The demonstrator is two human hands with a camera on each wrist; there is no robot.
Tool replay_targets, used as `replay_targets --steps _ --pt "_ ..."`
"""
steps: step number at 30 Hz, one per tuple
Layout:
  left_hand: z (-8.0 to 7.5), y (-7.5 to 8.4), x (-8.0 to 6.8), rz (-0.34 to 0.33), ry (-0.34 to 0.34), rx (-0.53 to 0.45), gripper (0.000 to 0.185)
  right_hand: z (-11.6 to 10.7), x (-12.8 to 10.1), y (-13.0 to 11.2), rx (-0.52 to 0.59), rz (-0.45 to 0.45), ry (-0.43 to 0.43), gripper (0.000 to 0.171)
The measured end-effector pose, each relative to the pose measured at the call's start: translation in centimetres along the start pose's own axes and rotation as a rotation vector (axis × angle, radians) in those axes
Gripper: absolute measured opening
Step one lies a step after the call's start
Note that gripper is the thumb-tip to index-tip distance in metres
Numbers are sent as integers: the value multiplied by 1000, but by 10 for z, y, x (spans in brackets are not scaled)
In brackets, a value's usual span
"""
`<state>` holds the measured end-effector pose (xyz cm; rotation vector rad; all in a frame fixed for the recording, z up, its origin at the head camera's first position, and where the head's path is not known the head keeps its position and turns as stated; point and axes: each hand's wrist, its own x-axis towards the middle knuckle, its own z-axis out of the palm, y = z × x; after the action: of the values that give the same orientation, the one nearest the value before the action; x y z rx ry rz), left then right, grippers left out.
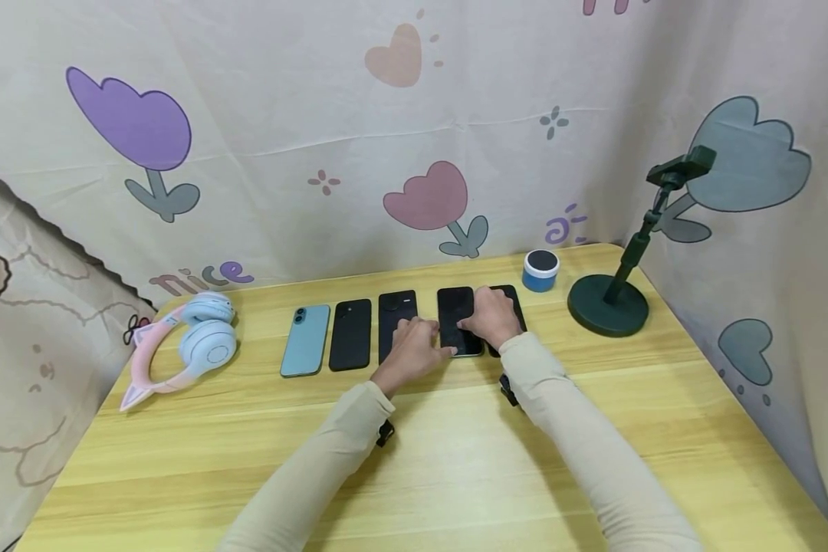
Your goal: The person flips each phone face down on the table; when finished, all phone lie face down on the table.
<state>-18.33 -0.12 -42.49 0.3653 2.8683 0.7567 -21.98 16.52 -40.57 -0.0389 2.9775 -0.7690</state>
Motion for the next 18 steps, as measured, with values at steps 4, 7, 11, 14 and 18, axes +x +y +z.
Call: replay_targets --steps 4,7,11,14,18 --pt "0 0 0 -24 3 -42 47 1 1 -1 2 3 -12 34" --pt "0 0 0 -37 15 -70 43 1 2 -2 9 1 -20 39" --pt "0 1 0 -48 29 -108 40 0 1 -4 23 -7 -21 49" --pt "0 1 0 -58 32 -139 41 -1 1 -4 39 -11 -29 52" --pt "-3 0 -2 -63 42 -168 39 -1 1 -4 66 -8 -52 55"
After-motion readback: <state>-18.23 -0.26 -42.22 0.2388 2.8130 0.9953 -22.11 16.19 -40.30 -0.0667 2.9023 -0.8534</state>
